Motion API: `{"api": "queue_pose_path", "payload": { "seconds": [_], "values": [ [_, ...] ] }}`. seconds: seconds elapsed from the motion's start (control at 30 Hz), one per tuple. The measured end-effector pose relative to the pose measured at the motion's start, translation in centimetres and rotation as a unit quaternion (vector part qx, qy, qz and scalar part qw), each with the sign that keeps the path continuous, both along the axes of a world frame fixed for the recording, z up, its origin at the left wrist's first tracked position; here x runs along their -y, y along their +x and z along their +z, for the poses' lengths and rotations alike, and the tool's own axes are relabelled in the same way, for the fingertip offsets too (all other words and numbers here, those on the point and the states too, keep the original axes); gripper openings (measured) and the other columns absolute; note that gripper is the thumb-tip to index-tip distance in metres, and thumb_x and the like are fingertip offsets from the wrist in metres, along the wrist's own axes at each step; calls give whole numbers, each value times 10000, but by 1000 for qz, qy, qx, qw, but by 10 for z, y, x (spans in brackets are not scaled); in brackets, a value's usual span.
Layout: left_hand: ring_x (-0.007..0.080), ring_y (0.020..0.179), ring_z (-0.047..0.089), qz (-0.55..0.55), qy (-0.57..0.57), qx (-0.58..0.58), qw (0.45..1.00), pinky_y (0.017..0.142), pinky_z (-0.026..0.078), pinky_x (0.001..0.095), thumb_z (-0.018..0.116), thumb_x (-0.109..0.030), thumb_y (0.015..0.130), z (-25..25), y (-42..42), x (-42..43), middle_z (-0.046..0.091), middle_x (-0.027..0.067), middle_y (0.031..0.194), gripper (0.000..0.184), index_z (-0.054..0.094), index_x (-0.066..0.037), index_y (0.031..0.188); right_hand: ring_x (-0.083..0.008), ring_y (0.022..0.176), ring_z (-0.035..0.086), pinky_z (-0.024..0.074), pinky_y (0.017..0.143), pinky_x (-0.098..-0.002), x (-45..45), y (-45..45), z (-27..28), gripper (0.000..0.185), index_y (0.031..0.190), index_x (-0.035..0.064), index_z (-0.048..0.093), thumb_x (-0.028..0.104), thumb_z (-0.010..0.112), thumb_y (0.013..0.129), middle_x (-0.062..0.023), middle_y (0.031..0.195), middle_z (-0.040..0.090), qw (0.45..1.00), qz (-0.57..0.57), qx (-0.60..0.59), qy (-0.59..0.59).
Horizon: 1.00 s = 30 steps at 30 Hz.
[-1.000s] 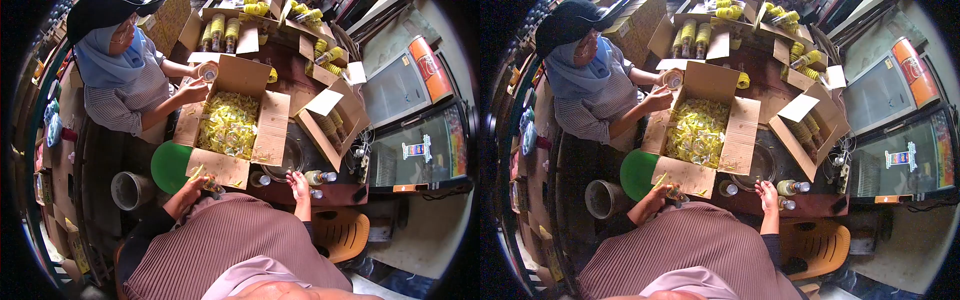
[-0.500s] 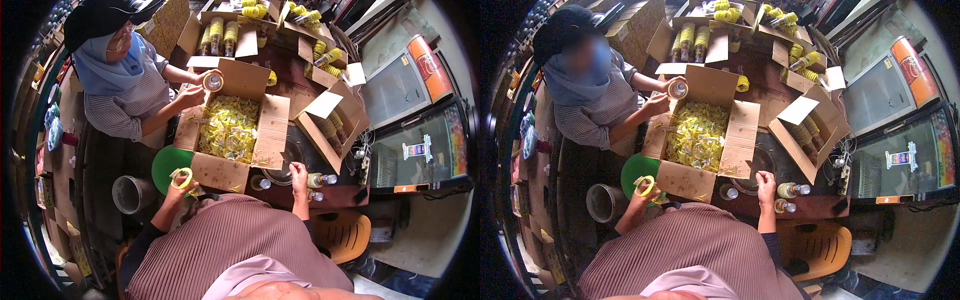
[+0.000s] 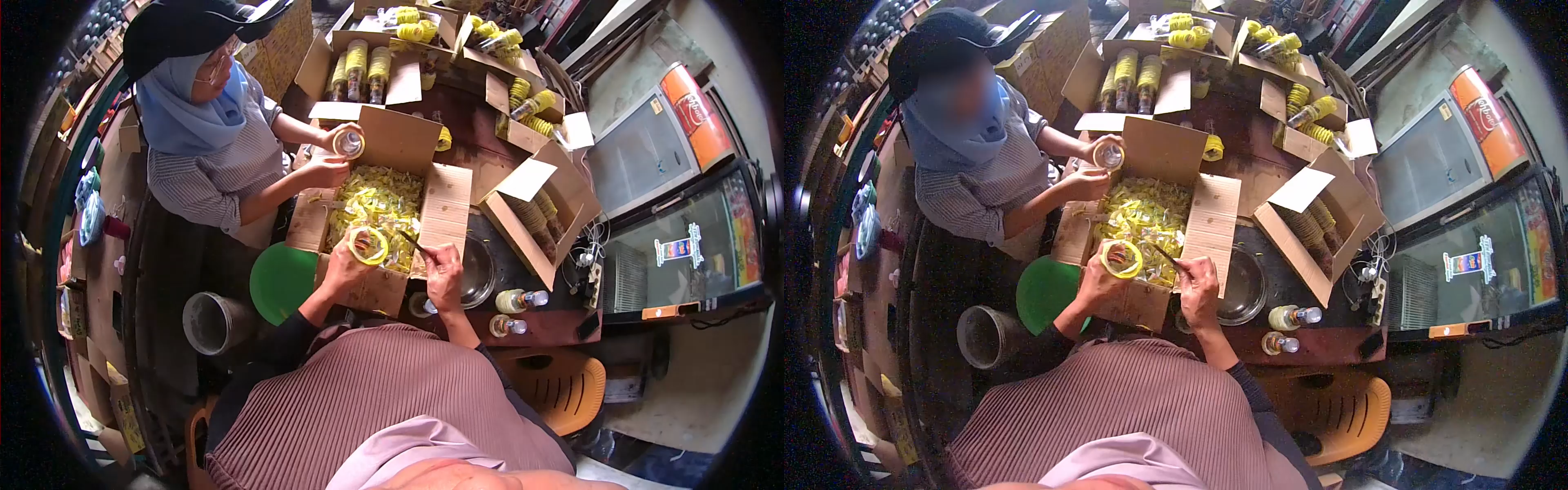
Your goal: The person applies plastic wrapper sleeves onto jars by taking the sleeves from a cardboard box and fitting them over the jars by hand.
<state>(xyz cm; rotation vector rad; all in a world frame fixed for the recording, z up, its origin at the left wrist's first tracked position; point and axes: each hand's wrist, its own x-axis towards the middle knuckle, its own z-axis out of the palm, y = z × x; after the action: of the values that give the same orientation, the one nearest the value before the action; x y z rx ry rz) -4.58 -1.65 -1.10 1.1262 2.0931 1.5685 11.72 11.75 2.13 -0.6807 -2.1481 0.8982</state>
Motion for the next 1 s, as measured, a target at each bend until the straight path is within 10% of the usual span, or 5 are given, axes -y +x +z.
{"api": "queue_pose_path", "payload": {
  "seconds": [0.63, 1.0],
  "values": [
    [363, 887, 601, -2, -84, -172, 981, 734, 480, 426, 794, -275, 632, -3, 8, -35, 608, 170, 967, 521, 544, -27, 1016, -222, 765, 514, 424, 685, -361, -3, 15, -23, 295, 1005, 84, 653, 13, 599, 724, -49, 782, 530, 949, 45, 108, 293],
    [357, 757, 613, -84, -179, -67, 978, 662, 471, 419, 754, -257, 620, 13, -6, -37, 609, 180, 776, 416, 546, -37, 905, -205, 791, 537, 436, 680, -346, -11, 8, -36, 290, 1014, 42, 650, 94, 575, 739, -51, 801, 544, 908, 103, 147, 378]
  ]
}}
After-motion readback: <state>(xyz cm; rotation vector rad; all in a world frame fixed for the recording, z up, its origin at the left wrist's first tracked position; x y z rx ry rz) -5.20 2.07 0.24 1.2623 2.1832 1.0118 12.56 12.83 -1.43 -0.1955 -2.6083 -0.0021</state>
